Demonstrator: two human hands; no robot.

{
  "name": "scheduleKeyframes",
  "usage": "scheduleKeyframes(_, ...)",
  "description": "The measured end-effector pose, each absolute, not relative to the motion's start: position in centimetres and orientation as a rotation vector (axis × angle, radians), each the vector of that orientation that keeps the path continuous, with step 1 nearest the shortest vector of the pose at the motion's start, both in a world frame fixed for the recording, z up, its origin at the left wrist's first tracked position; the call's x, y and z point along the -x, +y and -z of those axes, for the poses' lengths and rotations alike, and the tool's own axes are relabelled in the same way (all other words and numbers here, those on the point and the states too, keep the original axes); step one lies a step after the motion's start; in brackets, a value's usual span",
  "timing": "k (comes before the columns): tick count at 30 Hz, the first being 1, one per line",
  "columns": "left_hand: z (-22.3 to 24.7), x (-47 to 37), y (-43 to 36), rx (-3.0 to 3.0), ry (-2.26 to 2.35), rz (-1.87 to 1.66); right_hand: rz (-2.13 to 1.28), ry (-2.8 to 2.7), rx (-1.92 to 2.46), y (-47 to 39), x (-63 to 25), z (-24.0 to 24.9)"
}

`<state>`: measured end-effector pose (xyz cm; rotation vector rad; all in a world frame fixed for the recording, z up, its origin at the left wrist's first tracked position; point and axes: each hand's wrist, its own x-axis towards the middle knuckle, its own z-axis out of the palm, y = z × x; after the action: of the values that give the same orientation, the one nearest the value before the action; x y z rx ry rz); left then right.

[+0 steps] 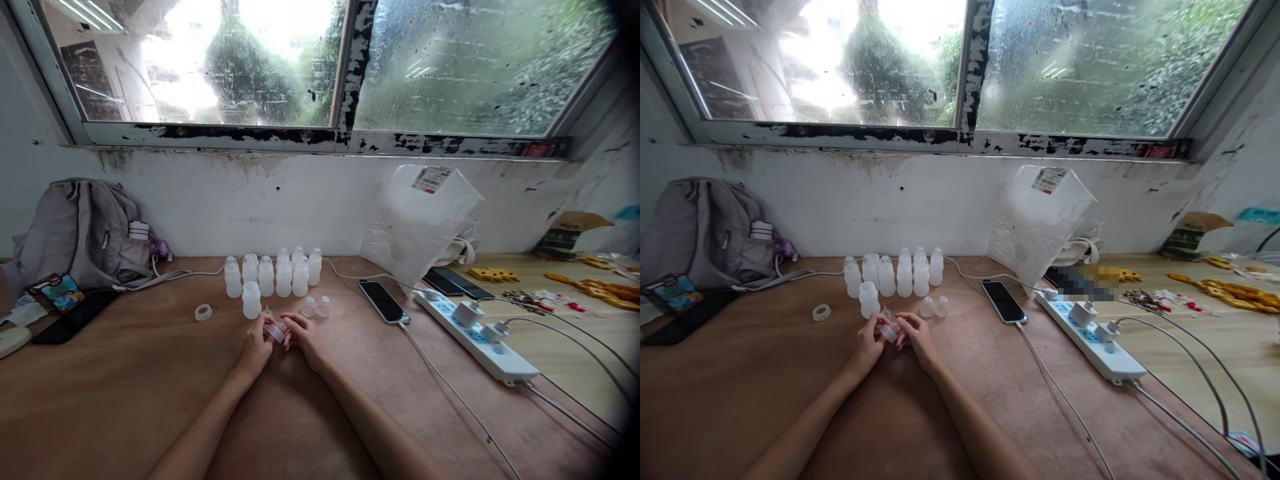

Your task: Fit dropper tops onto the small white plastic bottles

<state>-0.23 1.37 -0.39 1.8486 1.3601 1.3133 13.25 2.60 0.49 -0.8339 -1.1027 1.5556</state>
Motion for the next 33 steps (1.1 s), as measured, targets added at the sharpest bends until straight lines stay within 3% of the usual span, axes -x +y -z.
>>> scheduleKeyframes(6, -0.6, -0.2, 0.7, -1.679, 1.005, -1.177, -1.511, -1.075, 0.848, 2.8, -13.7, -0.5)
scheduleKeyframes(15, -1.4, -0.1, 0.2, -2.004, 1.437, -1.083, -1.367, -1.239, 0.929, 2.7, -14.0, -0.4)
scheduleKeyframes(27, -2.4, 1.1, -0.4, -2.503, 1.387, -0.958, -1.478, -1.152, 0.84, 2.6, -13.3, -0.2)
scheduleKeyframes(30, -2.4, 1.1, -0.4, -2.417, 1.442, -1.085, -1.504, -1.12, 0.831, 2.8, -13.5, 0.0)
scheduleKeyframes(33, -2.0, 1.6, 0.5, -2.141, 1.637, -1.473, -1.529, -1.022, 0.823, 3.1, -13.5, 0.3)
